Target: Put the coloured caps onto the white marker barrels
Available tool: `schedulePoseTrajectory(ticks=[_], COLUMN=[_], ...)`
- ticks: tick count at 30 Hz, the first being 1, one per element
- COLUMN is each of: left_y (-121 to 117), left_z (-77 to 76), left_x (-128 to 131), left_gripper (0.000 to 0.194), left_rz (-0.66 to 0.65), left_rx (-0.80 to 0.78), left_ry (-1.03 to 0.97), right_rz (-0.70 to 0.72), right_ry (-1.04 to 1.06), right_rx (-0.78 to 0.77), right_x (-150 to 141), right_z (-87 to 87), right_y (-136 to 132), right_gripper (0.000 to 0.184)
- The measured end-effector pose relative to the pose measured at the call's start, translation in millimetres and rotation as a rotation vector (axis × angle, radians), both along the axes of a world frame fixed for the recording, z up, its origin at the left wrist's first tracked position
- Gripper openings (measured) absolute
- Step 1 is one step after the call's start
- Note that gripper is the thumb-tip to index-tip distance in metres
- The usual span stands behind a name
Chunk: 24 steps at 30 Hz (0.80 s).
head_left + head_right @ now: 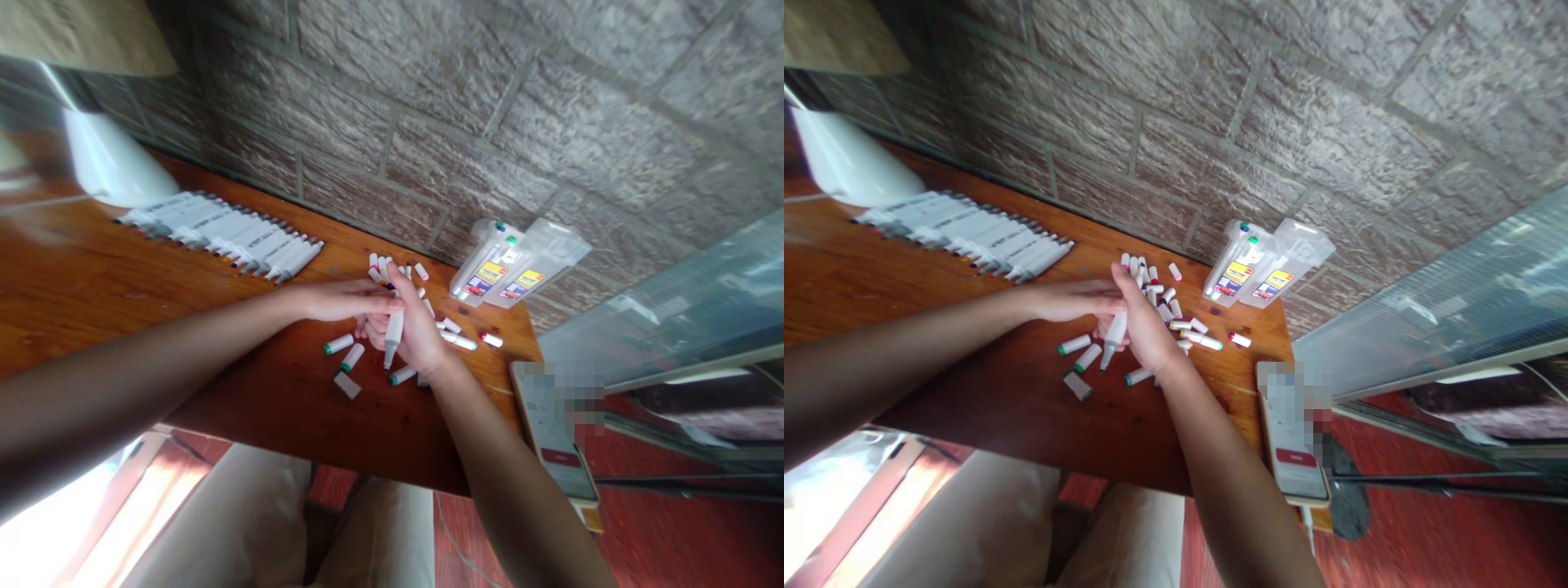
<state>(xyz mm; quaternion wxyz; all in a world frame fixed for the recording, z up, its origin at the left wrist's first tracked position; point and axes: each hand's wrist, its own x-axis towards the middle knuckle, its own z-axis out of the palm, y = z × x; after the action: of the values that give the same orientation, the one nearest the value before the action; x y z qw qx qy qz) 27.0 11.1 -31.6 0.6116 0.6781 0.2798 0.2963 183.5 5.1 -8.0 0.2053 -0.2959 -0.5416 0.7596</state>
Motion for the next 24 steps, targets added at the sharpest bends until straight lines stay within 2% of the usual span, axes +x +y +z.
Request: schedulePoseTrajectory(ticks=[8,24], left_y=[1.5,1.3], left_z=[-1.2,-1.5], left_x=[0.7,-0.7], left_gripper=[0.069,0.066], left_rz=[0.006,-0.003], left_rx=[-0.033,0.009], left_ry=[0.009,-0.002], right_rz=[-0.025,-0.014], right_ry=[-0.008,0.033], right_rx=[0.014,0.007], right_x=[0.3,-0.3], right_z=[0.0,-1.4], right_y=[-0.6,-0.3], right_gripper=[0.076,0.075])
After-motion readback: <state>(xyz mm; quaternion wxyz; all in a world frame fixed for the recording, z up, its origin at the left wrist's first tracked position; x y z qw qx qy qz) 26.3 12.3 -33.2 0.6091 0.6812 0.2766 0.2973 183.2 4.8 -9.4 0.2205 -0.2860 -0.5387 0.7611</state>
